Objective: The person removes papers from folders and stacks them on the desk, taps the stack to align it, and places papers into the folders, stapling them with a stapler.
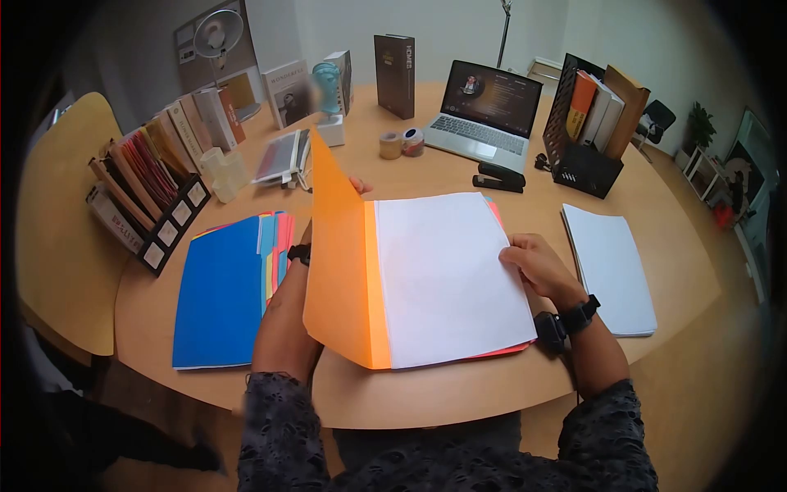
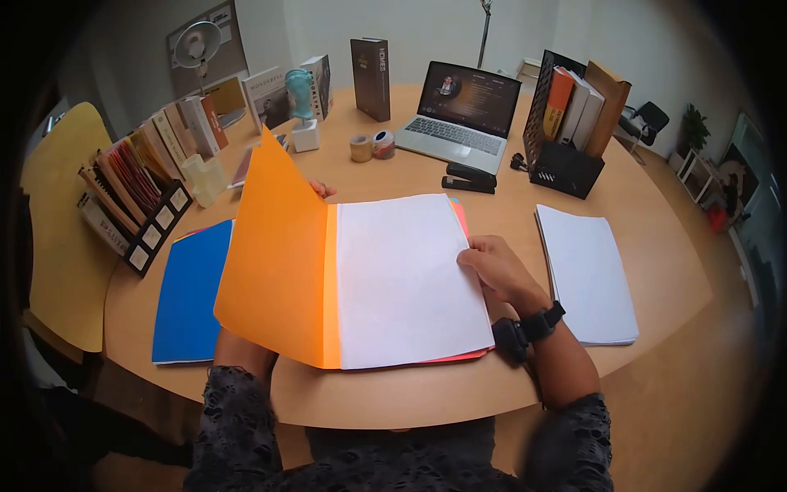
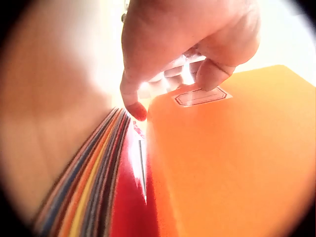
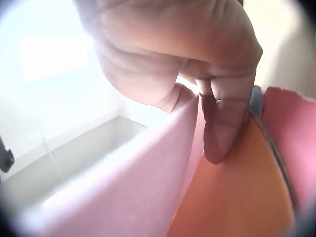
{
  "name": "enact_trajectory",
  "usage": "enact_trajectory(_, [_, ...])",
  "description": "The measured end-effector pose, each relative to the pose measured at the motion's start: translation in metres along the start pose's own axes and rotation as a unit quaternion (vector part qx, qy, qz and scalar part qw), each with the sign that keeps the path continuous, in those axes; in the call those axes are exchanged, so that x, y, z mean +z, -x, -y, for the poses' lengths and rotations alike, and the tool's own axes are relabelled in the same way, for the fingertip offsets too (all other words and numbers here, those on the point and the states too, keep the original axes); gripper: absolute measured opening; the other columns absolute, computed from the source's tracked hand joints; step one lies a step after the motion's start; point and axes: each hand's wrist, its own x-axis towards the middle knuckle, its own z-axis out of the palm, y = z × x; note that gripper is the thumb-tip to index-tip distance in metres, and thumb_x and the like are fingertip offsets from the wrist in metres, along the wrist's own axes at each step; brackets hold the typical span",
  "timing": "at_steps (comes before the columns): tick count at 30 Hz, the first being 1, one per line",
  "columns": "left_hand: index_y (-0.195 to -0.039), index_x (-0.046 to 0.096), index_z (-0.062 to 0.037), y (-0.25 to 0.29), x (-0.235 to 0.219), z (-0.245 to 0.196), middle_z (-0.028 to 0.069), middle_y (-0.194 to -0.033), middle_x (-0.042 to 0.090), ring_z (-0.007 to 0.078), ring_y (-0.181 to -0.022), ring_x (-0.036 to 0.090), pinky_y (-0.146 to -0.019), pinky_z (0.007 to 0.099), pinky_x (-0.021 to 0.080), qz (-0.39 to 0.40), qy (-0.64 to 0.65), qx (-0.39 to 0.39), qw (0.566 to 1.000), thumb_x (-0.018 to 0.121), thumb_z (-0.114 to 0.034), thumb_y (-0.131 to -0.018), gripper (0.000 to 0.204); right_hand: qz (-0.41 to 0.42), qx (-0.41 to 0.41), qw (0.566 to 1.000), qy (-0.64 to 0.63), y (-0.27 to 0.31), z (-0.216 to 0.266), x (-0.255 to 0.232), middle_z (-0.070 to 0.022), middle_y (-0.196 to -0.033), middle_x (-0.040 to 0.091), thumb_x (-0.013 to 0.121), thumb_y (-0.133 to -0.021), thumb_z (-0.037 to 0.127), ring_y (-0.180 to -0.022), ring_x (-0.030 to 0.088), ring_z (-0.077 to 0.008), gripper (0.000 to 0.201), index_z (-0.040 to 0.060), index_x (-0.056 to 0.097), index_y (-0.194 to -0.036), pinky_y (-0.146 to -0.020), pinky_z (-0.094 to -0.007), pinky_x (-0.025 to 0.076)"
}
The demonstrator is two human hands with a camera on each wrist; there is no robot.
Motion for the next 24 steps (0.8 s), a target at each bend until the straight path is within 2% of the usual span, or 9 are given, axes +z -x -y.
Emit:
enact_trajectory(2, [-0.114, 0.062, -0.0074, -0.002, -0.002, 0.004, 0.0092, -0.119, 0.061, 0.0241, -0.112, 0.056, -0.099, 0.0388, 0.047, 0.003, -0.003, -0.004, 1.0, 0.068, -0.021, -0.089, 0.028, 0.0, 0.001, 0.999, 0.033, 0.0, 0.001, -0.004, -0.0037, -0.078, 0.062, 0.059, -0.086, 0.01, -0.063, 0.057, -0.0096, 0.013, 0.0004, 0.065, -0.092, -0.055, -0.0244, 0.046])
enact_trajectory(4, [-0.106, 0.061, -0.0074, -0.006, -0.005, 0.014, 0.0119, -0.119, 0.061, 0.0256, -0.117, 0.056, -0.096, 0.0447, 0.051, 0.026, -0.054, 0.114, 0.992, 0.068, -0.024, -0.09, 0.024, -0.002, 0.003, 0.998, 0.065, 0.001, 0.002, -0.007, -0.0031, -0.077, 0.061, 0.059, -0.086, 0.011, -0.061, 0.056, -0.0091, 0.013, 0.0011, 0.064, -0.092, -0.053, -0.0239, 0.045])
enact_trajectory(9, [-0.106, 0.061, -0.0071, -0.004, -0.006, 0.005, 0.0118, -0.122, 0.06, 0.0263, -0.122, 0.052, -0.097, 0.0466, 0.05, 0.014, -0.013, 0.029, 0.999, 0.067, -0.022, -0.09, 0.022, -0.004, 0.001, 0.997, 0.071, 0.0, 0.002, -0.014, -0.0012, -0.072, 0.057, 0.063, -0.085, 0.011, -0.057, 0.051, -0.0074, 0.008, 0.0034, 0.062, -0.088, -0.047, -0.0221, 0.038])
enact_trajectory(16, [-0.107, 0.062, -0.0067, -0.001, -0.003, -0.015, 0.0117, -0.126, 0.058, 0.0275, -0.13, 0.047, -0.1, 0.05, 0.049, -0.003, 0.07, -0.107, 0.992, 0.065, -0.017, -0.09, 0.02, 0.008, 0.0, 0.999, 0.053, 0.003, 0.006, -0.005, -0.0015, -0.071, 0.056, 0.063, -0.084, 0.009, -0.054, 0.051, -0.0079, 0.007, 0.0026, 0.06, -0.086, -0.044, -0.0224, 0.039])
enact_trajectory(19, [-0.107, 0.062, -0.0066, -0.002, -0.002, -0.019, 0.0116, -0.128, 0.057, 0.028, -0.134, 0.044, -0.102, 0.0515, 0.048, -0.011, 0.104, -0.164, 0.981, 0.064, -0.015, -0.09, 0.019, 0.012, -0.009, 0.999, 0.047, 0.0, 0.001, -0.003, -0.0047, -0.069, 0.057, 0.063, -0.082, 0.011, -0.051, 0.053, -0.0104, 0.012, -0.0004, 0.06, -0.086, -0.043, -0.0245, 0.041])
enact_trajectory(20, [-0.107, 0.062, -0.0066, 0.0, 0.002, -0.017, 0.0116, -0.128, 0.057, 0.028, -0.134, 0.044, -0.102, 0.0515, 0.048, -0.011, 0.104, -0.164, 0.981, 0.064, -0.015, -0.09, 0.019, 0.02, -0.013, 0.999, 0.047, 0.0, 0.001, -0.002, -0.0049, -0.068, 0.058, 0.063, -0.082, 0.011, -0.05, 0.052, -0.0104, 0.012, -0.0005, 0.06, -0.085, -0.043, -0.0245, 0.041])
enact_trajectory(22, [-0.109, 0.059, -0.0036, 0.004, 0.013, -0.005, 0.0177, -0.122, 0.06, 0.0319, -0.123, 0.055, -0.093, 0.0501, 0.054, -0.053, 0.045, -0.058, 0.996, 0.065, -0.024, -0.093, 0.026, 0.027, -0.017, 0.998, 0.047, 0.001, 0.002, -0.001, -0.005, -0.068, 0.058, 0.063, -0.082, 0.011, -0.048, 0.052, -0.0103, 0.012, -0.0007, 0.06, -0.085, -0.043, -0.0245, 0.041])
enact_trajectory(24, [-0.109, 0.059, -0.0038, 0.007, 0.024, -0.009, 0.0179, -0.122, 0.06, 0.0323, -0.121, 0.056, -0.093, 0.0497, 0.054, -0.067, 0.021, -0.055, 0.996, 0.064, -0.024, -0.093, 0.026, 0.034, -0.015, 0.998, 0.059, 0.002, 0.004, 0.001, -0.0041, -0.066, 0.057, 0.063, -0.083, 0.011, -0.047, 0.052, -0.0104, 0.013, -0.0008, 0.06, -0.084, -0.042, -0.0247, 0.041])
